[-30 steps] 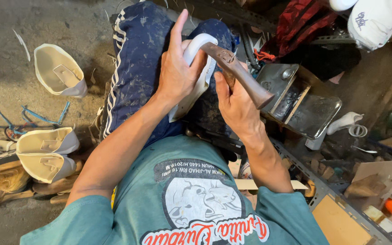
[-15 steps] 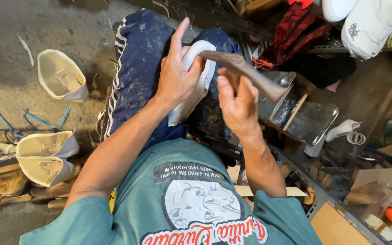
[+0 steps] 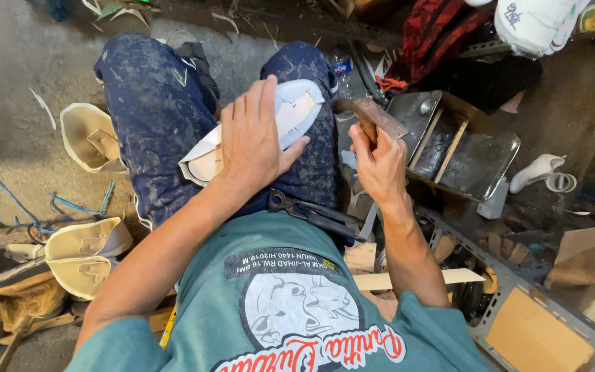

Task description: The person uses pliers and a hammer to remove and adjust parts of a white shoe. They repeatedly pry at the sole and heel area, then inspect the shoe by turning it over and pressing the sole.

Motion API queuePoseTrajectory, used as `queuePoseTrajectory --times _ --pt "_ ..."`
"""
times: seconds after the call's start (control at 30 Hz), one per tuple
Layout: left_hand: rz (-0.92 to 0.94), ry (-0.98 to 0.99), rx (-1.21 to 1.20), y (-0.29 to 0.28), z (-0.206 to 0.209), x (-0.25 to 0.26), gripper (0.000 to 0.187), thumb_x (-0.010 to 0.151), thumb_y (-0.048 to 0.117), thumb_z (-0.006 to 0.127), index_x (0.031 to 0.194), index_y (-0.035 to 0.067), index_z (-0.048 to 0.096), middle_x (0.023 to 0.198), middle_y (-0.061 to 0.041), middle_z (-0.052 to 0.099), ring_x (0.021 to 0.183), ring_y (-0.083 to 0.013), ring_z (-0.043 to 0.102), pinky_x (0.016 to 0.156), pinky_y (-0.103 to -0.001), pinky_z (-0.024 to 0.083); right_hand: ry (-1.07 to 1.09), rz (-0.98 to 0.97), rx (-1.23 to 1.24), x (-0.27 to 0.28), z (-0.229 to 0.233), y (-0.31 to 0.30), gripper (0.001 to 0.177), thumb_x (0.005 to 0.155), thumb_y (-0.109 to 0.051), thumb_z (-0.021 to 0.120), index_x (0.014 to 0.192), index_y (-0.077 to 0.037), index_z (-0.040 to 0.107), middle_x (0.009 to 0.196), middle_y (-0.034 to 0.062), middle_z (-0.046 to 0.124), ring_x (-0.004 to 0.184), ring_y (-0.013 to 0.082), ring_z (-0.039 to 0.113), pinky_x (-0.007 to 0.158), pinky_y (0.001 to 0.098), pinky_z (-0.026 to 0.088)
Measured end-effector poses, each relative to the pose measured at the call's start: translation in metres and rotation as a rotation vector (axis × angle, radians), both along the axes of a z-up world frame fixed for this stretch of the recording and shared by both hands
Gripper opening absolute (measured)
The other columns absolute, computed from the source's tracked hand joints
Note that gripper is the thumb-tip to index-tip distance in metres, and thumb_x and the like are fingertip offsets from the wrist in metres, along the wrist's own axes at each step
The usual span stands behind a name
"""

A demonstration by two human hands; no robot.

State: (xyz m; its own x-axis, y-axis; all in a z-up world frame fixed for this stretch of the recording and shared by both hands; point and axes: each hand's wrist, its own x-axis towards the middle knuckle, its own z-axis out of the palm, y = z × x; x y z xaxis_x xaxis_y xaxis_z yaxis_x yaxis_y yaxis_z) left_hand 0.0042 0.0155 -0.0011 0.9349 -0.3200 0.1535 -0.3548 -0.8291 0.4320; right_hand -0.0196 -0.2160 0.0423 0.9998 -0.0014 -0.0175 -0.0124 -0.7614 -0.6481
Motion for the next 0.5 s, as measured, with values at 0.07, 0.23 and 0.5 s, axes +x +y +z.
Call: queuePoseTrajectory --times 0.07,0.23,0.5 --pt "0.102 -0.004 -0.120 -0.002 -0.011 -0.004 0.104 0.072 0.055 0.090 0.147 -0.003 0.047 0.130 -0.018 0.059 0.115 -0.0335 0.060 0.098 -0.045 0.044 -0.127 0.078 0.111 0.008 0.008 0.010 0.013 0.103 -0.007 0.062 0.103 0.001 0.072 0.072 0.0115 0.072 0.065 0.0269 0.073 0.063 0.0363 0.058" --pt "0.113 -0.102 -0.103 -0.005 -0.013 0.000 0.100 0.074 0.055 0.091 0.145 -0.002 0.050 0.126 -0.019 0.060 0.112 -0.0323 0.062 0.095 -0.042 0.043 -0.473 0.102 0.280 0.020 0.053 0.019 0.023 0.107 -0.015 0.049 0.110 0.004 0.061 0.068 0.0121 0.060 0.056 0.0278 0.063 0.064 0.0400 0.058" --pt "0.107 -0.221 -0.063 -0.005 -0.025 0.002 0.093 0.079 0.063 0.081 0.141 -0.002 0.055 0.123 -0.017 0.063 0.108 -0.0304 0.064 0.088 -0.042 0.044 -0.361 0.235 -0.025 0.034 0.016 0.031 0.013 0.099 -0.006 0.069 0.100 0.007 0.071 0.081 0.0227 0.072 0.078 0.0448 0.071 0.065 0.0519 0.058"
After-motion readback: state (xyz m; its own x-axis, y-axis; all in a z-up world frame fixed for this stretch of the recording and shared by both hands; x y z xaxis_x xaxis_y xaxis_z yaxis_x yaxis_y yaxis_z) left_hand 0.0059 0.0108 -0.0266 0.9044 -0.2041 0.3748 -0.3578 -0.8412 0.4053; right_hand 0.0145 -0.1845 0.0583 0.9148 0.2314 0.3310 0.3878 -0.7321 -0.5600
